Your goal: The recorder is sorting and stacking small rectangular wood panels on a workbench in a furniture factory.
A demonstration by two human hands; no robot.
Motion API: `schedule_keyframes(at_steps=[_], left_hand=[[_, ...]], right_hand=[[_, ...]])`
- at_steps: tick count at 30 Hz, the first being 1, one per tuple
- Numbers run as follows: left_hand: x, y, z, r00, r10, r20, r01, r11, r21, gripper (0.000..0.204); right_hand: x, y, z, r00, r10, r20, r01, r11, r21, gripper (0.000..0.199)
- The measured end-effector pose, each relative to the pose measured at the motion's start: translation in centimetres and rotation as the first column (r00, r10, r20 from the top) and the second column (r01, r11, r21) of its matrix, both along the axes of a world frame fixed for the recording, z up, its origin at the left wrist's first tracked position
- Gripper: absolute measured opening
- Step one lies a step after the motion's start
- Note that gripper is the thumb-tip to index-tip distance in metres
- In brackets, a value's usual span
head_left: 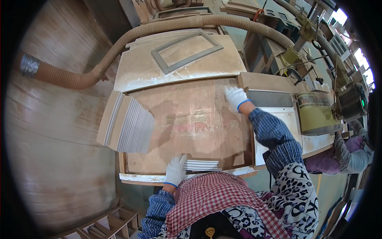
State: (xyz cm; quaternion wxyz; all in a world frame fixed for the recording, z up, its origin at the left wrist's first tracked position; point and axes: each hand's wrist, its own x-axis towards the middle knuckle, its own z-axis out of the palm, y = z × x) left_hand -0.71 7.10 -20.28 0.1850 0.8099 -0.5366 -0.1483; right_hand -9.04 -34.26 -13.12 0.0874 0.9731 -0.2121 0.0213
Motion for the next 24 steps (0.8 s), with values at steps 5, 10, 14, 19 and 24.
schedule_keyframes(at_steps=[5,10,14,19,24], left_hand=[[-0.1,0.2,0.0,1.0,0.016,-0.02,-0.015,0.999,0.042,0.06],[-0.1,0.3,-0.6,1.0,0.017,-0.026,-0.017,1.0,-0.024,0.069],[-0.5,-0.2,0.2,0.984,0.151,-0.099,-0.149,0.988,0.03,0.075],[-0.2,-0.3,-0.5,0.986,0.141,0.084,-0.122,0.972,-0.198,0.074],[1.1,-0.2,-0.5,0.996,-0.012,0.084,0.019,0.996,-0.085,0.074]], right_hand=[[3.8,0.2,3.0,0.918,0.161,-0.362,-0.017,0.929,0.37,0.038],[8.7,10.8,-2.3,0.945,0.326,-0.021,-0.246,0.753,0.611,0.043],[8.0,19.6,-5.7,0.902,0.373,-0.216,-0.128,0.711,0.691,0.035],[5.5,23.6,-7.5,0.879,0.425,-0.216,-0.098,0.604,0.791,0.033],[2.5,16.7,-5.2,0.981,0.189,0.047,-0.165,0.684,0.71,0.034]])
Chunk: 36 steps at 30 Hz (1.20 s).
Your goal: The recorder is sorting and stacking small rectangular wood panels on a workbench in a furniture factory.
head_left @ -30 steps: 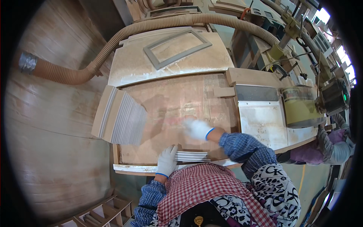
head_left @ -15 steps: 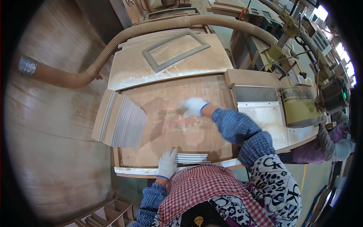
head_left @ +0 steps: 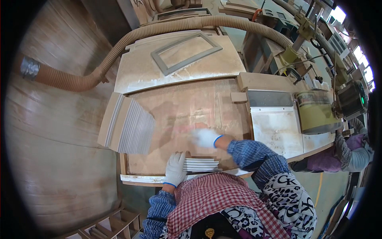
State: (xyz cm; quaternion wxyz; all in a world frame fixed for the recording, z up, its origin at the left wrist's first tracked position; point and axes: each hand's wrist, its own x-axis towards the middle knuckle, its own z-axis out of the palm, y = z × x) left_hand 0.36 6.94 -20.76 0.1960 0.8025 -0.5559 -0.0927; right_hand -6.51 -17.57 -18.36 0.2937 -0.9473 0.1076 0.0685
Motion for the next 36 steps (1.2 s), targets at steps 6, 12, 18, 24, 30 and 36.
schedule_keyframes(at_steps=[6,12,18,24,30,36], left_hand=[[0.0,0.1,0.0,0.999,-0.03,0.03,0.029,1.0,0.004,0.073],[-0.1,0.0,0.4,1.0,-0.023,-0.004,0.023,0.999,0.026,0.074],[-0.2,-0.1,1.0,1.0,-0.01,-0.02,0.01,1.0,-0.006,0.072],[-1.0,-0.4,1.9,0.996,0.063,0.057,-0.063,0.998,-0.004,0.074],[-0.5,-0.2,0.1,0.992,0.059,0.107,-0.055,0.998,-0.039,0.076],[0.7,-0.2,1.4,0.998,0.021,-0.061,-0.019,0.999,0.038,0.062]], right_hand=[[-1.7,-15.4,3.9,0.969,-0.123,0.215,0.247,0.565,-0.788,0.025],[-0.1,-19.9,5.4,0.929,-0.153,-0.336,-0.07,0.82,-0.568,0.022],[7.0,-9.2,5.4,0.976,0.168,-0.135,-0.191,0.965,-0.181,0.04],[7.2,3.4,-1.5,0.934,0.238,-0.266,-0.279,0.952,-0.128,0.028],[3.6,3.2,-5.2,0.99,0.116,-0.079,-0.076,0.916,0.393,0.04],[-4.5,3.3,0.6,0.998,0.034,-0.046,-0.03,0.995,0.092,0.073]])
